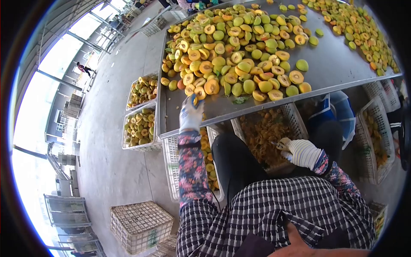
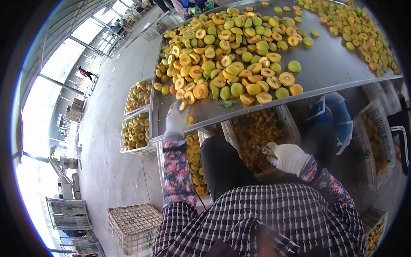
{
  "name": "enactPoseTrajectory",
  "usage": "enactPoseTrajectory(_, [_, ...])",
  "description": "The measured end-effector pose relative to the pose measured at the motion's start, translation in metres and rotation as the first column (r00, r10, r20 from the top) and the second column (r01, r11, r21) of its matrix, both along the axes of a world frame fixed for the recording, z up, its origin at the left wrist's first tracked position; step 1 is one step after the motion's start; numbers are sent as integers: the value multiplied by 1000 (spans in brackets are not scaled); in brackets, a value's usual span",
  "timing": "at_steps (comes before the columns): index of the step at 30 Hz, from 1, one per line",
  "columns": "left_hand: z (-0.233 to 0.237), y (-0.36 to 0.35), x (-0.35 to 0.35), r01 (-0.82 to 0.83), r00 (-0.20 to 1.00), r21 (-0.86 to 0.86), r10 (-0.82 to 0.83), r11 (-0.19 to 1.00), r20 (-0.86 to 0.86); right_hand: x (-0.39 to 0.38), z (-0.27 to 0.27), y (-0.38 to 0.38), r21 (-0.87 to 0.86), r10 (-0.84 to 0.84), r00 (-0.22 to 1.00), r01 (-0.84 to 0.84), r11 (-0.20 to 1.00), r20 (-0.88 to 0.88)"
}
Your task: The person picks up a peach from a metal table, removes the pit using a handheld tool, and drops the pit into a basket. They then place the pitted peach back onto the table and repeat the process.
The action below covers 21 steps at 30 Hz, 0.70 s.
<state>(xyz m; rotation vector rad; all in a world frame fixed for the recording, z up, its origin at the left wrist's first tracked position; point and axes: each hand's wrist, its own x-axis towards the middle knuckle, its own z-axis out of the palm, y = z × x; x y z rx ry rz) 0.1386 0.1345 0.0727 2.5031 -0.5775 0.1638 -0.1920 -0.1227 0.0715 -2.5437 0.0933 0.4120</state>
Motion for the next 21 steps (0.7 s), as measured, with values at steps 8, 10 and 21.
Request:
enactPoseTrajectory(8, [-60, -107, 100, 44, 991, 448, 16, 893, -129, -3, -1, 4, -6, -31, 999, 31, 1000, -12])
enactPoseTrajectory(10, [-42, -111, 82, 49, 984, 467, 38, 883, -176, -2, -6, 2, -4, -11, 1000, 11, 1000, 5])
enactPoseTrajectory(21, [-34, -92, 64, 38, 883, 285, 101, 958, -459, 2, -11, 7, 9, 35, 999, -35, 999, -6])
